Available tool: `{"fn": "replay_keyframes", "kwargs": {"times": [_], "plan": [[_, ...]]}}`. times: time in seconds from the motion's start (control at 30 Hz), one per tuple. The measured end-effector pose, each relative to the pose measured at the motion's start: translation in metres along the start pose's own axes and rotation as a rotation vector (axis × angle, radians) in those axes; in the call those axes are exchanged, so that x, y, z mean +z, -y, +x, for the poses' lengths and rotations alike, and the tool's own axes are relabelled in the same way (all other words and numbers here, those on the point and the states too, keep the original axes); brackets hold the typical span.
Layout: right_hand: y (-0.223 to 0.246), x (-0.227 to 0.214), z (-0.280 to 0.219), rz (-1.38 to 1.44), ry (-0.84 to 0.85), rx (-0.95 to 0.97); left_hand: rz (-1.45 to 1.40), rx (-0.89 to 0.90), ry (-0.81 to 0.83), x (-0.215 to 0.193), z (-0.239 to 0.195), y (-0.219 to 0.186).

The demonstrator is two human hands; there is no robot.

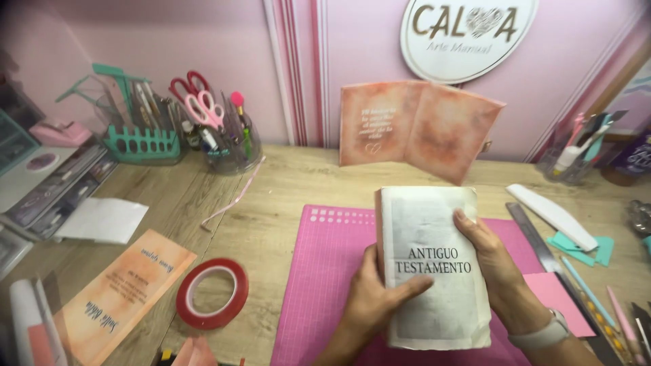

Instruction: Covering a small book with a printed paper cover on a craft mat

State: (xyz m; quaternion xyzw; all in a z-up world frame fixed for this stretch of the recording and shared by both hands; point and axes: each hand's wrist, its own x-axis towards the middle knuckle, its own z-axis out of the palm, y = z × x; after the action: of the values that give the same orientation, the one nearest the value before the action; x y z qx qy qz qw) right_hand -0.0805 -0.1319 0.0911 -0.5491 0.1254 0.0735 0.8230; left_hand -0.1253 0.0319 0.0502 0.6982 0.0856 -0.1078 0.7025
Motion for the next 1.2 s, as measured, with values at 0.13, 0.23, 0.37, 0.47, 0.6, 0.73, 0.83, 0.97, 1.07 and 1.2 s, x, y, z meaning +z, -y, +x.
{"fn": "replay_keyframes", "kwargs": {"times": [0.13,0.23,0.37,0.47,0.6,0.73,0.83,0.97,1.07,1.2], "plan": [[-0.014,-0.004,-0.013,-0.015,-0.171,0.037,-0.271,-0.204,0.131,-0.012,0.031,0.003],[-0.027,-0.028,-0.033,0.077,-0.202,0.206,-0.236,-0.232,0.481,-0.03,0.065,0.007],[-0.079,-0.077,-0.046,0.152,-0.191,0.364,0.134,-0.369,0.85,-0.042,0.105,0.0],[-0.087,-0.064,-0.062,0.25,-0.302,0.441,0.467,-0.355,0.905,-0.033,0.113,-0.027],[-0.074,-0.049,-0.067,0.231,-0.377,0.451,0.976,-0.118,0.723,-0.021,0.113,-0.032],[-0.065,-0.069,-0.063,0.15,-0.359,0.495,1.321,0.32,0.532,-0.029,0.074,-0.003],[-0.06,-0.111,-0.06,-0.08,-0.374,0.662,1.188,0.864,0.644,-0.06,0.027,0.026],[-0.072,-0.173,-0.043,-0.867,-0.346,-0.222,0.936,1.186,0.363,-0.083,-0.014,0.068],[-0.055,-0.145,-0.037,-1.051,-0.04,-0.718,0.761,1.131,0.258,-0.089,-0.03,0.069],[-0.057,-0.071,-0.037,-1.082,0.677,-0.815,0.561,0.926,0.085,-0.099,-0.045,0.059]]}}
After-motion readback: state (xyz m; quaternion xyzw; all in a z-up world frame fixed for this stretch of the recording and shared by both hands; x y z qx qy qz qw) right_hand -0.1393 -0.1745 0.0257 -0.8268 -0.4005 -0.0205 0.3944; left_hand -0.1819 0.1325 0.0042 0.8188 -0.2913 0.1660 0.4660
